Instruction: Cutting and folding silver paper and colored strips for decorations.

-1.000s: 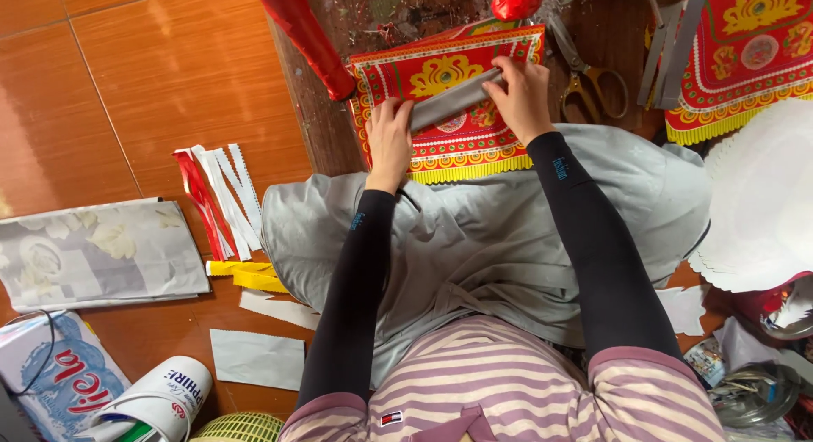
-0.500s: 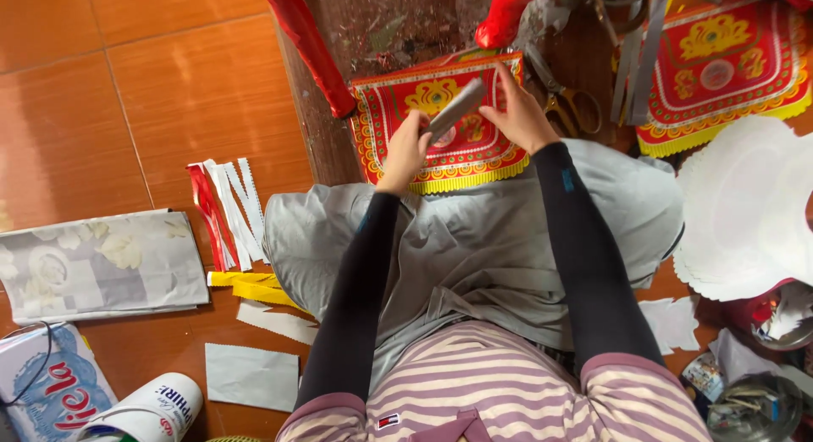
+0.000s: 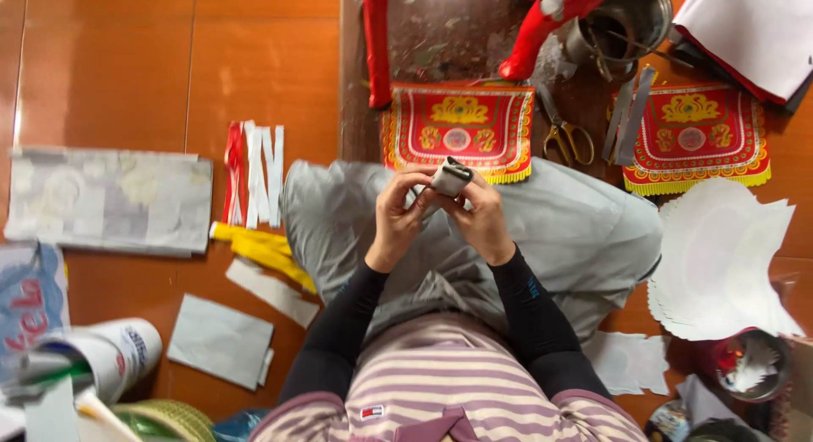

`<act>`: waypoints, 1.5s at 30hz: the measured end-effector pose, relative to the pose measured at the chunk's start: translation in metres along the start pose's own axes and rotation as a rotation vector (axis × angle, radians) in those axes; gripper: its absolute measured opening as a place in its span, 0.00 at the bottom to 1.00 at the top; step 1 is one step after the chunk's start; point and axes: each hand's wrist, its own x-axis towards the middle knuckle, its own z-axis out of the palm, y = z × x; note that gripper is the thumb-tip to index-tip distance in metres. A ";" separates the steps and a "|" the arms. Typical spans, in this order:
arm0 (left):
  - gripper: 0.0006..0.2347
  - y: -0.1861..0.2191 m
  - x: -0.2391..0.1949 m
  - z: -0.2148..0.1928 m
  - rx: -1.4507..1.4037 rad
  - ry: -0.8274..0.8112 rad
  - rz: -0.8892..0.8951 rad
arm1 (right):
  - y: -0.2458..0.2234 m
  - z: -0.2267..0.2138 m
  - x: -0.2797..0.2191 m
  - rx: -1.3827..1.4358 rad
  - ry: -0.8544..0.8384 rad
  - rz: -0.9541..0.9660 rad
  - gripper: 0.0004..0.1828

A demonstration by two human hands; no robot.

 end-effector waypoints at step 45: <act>0.07 0.003 -0.063 0.004 0.418 -0.237 -0.179 | 0.028 -0.030 -0.016 0.860 0.455 0.373 0.06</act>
